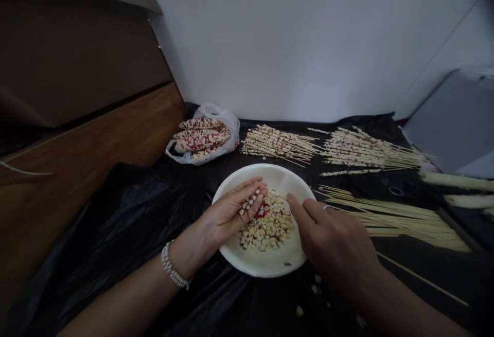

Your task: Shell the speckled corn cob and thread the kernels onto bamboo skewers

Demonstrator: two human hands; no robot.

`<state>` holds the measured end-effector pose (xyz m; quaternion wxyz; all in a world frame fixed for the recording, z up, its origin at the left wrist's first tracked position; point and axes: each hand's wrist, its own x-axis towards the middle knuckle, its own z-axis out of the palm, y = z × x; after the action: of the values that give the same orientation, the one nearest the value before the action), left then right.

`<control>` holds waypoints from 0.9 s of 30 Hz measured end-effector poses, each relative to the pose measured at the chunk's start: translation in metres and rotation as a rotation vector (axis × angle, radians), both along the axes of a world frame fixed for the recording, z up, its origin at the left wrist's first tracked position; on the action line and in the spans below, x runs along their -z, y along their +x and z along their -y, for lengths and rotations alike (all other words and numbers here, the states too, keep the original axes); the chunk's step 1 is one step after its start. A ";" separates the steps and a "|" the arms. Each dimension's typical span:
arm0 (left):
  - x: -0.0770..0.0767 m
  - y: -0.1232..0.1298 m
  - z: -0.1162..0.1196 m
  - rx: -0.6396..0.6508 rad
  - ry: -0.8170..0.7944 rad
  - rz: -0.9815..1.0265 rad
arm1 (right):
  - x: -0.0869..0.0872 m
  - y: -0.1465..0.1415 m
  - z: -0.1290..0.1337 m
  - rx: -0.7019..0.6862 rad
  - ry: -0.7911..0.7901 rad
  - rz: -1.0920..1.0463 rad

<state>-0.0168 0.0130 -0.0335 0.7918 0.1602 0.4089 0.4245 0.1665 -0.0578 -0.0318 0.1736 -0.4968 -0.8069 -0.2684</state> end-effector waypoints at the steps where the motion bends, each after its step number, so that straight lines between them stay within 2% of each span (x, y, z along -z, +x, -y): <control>1: 0.000 0.000 0.000 0.006 -0.017 0.003 | 0.000 0.000 0.000 -0.002 -0.003 -0.004; 5: -0.003 0.001 0.000 0.011 -0.050 -0.001 | 0.000 0.001 0.000 -0.013 -0.011 -0.023; 19: -0.007 -0.001 -0.002 0.052 0.069 -0.105 | -0.003 0.002 0.001 -0.031 -0.011 -0.008; 27: -0.006 -0.004 -0.003 0.126 -0.009 -0.023 | -0.001 0.000 0.001 -0.058 0.029 -0.028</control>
<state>-0.0209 0.0161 -0.0273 0.8127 0.1869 0.4092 0.3702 0.1661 -0.0584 -0.0309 0.1995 -0.4744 -0.8145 -0.2679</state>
